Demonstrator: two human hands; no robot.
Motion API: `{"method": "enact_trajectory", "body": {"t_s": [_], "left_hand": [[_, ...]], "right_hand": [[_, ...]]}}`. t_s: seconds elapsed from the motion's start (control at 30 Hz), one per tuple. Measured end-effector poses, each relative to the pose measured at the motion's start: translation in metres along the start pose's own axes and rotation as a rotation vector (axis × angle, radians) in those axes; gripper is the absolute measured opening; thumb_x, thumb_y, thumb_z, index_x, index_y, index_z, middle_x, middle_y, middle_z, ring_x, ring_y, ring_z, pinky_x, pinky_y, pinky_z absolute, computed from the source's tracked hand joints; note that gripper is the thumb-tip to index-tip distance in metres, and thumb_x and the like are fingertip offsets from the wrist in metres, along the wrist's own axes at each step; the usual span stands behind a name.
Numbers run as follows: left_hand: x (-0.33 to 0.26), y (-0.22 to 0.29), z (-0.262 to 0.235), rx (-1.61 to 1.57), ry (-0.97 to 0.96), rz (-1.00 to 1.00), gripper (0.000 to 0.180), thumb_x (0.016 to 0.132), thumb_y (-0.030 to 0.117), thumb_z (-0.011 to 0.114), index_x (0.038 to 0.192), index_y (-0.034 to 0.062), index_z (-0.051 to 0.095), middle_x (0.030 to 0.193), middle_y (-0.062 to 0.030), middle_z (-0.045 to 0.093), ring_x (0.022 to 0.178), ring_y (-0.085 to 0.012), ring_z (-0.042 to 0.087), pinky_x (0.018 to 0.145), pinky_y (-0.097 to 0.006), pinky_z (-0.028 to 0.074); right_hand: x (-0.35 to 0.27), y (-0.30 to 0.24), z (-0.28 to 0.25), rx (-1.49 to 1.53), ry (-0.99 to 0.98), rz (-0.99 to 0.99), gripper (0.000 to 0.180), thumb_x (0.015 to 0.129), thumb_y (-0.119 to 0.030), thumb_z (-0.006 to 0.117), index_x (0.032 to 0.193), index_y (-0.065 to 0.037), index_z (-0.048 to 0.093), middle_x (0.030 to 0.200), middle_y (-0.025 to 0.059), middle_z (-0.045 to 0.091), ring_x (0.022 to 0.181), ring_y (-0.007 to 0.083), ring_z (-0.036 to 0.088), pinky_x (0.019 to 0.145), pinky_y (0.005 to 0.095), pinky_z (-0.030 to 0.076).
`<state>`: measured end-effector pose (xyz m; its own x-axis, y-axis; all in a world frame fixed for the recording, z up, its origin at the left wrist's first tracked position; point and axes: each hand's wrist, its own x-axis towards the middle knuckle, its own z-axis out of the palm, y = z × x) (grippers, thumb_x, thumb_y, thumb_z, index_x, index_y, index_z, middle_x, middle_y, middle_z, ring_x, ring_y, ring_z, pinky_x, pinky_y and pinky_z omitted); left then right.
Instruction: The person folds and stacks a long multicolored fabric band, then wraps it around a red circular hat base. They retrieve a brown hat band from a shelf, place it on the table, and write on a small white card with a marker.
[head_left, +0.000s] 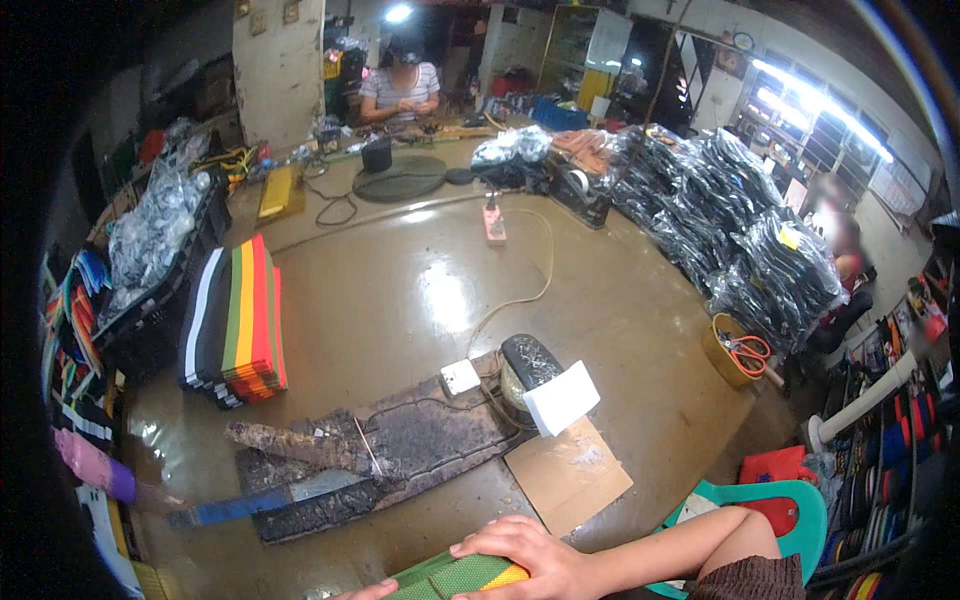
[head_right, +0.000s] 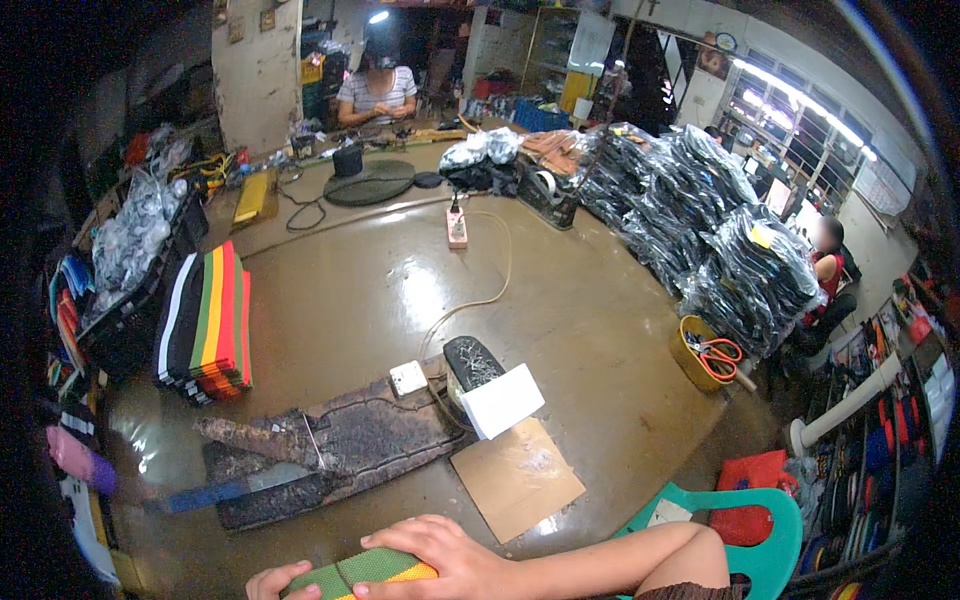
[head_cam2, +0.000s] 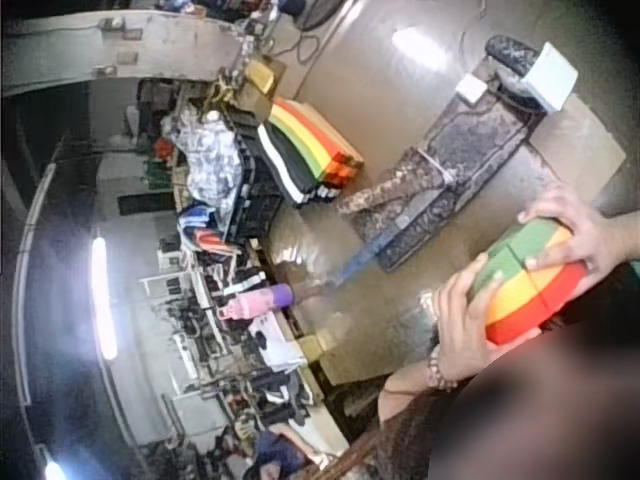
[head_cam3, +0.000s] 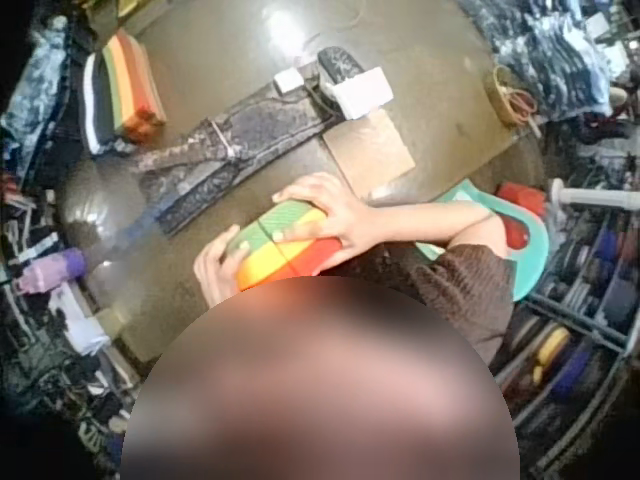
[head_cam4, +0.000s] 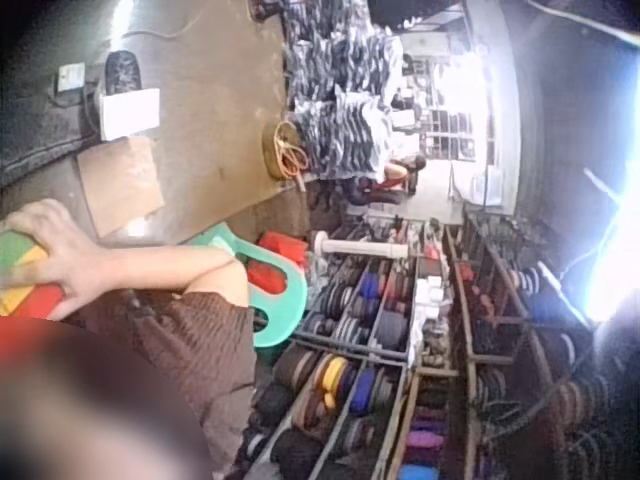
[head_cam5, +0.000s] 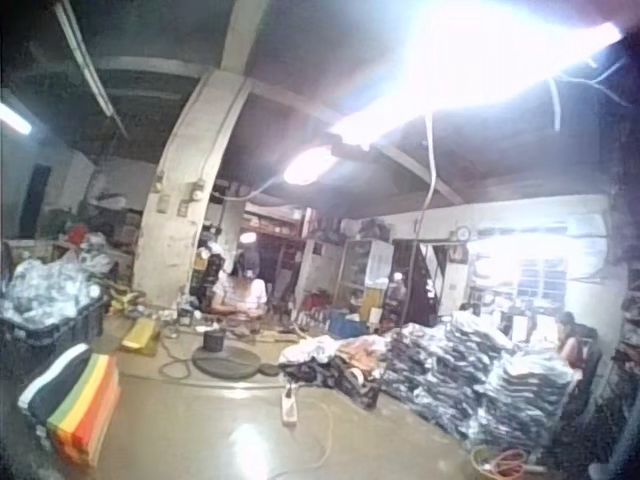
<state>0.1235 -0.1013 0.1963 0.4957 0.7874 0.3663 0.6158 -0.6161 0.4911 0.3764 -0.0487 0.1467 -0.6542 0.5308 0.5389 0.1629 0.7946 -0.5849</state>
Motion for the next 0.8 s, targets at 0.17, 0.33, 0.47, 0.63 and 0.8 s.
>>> {"method": "enact_trajectory", "body": {"t_s": [0.17, 0.33, 0.47, 0.63, 0.8], "left_hand": [[-0.002, -0.009, -0.002, -0.027, -0.017, 0.022, 0.08, 0.068, 0.05, 0.076, 0.126, 0.0052, 0.044, 0.127, -0.0228, 0.047, 0.113, -0.0372, 0.048, 0.093, -0.048, 0.037], [-0.008, -0.002, -0.002, 0.014, -0.013, 0.028, 0.083, 0.068, 0.051, 0.076, 0.128, 0.0042, 0.042, 0.126, -0.0223, 0.047, 0.113, -0.0376, 0.047, 0.096, -0.048, 0.036], [-0.019, -0.001, 0.013, -0.069, 0.103, 0.019, 0.088, 0.069, 0.051, 0.075, 0.133, 0.0015, 0.04, 0.128, -0.0237, 0.045, 0.116, -0.039, 0.045, 0.099, -0.049, 0.034], [-0.025, -0.007, 0.032, -0.166, 0.237, 0.017, 0.076, 0.075, 0.04, 0.072, 0.132, -0.0006, 0.043, 0.128, -0.0169, 0.05, 0.122, -0.0251, 0.047, 0.104, -0.036, 0.035], [-0.026, -0.007, 0.029, -0.32, 0.164, 0.115, 0.068, 0.078, 0.03, 0.071, 0.135, 0.006, 0.043, 0.129, -0.0138, 0.05, 0.122, -0.0229, 0.046, 0.104, -0.034, 0.035]], "right_hand": [[0.004, -0.002, 0.007, -0.065, 0.071, -0.029, 0.057, 0.077, -0.053, 0.064, 0.123, -0.019, 0.061, 0.13, 0.023, 0.046, 0.112, 0.038, 0.048, 0.091, 0.0516, 0.037], [-0.005, -0.009, 0.012, -0.061, 0.073, 0.017, 0.059, 0.075, -0.057, 0.065, 0.122, -0.022, 0.063, 0.129, 0.0217, 0.047, 0.113, 0.0385, 0.047, 0.091, 0.0515, 0.037], [-0.013, -0.01, 0.026, -0.08, 0.143, -0.012, 0.072, 0.071, -0.056, 0.071, 0.129, -0.015, 0.058, 0.134, 0.0232, 0.043, 0.12, 0.0394, 0.045, 0.098, 0.049, 0.034], [-0.026, -0.004, 0.036, -0.214, 0.272, -0.039, 0.08, 0.065, -0.049, 0.078, 0.133, -0.016, 0.053, 0.135, 0.0195, 0.043, 0.126, 0.037, 0.04, 0.106, 0.0464, 0.03], [-0.038, -0.025, 0.052, -0.245, 0.388, 0.015, 0.073, 0.065, -0.05, 0.077, 0.128, -0.019, 0.056, 0.128, 0.0206, 0.048, 0.124, 0.037, 0.042, 0.104, 0.0454, 0.033]]}}
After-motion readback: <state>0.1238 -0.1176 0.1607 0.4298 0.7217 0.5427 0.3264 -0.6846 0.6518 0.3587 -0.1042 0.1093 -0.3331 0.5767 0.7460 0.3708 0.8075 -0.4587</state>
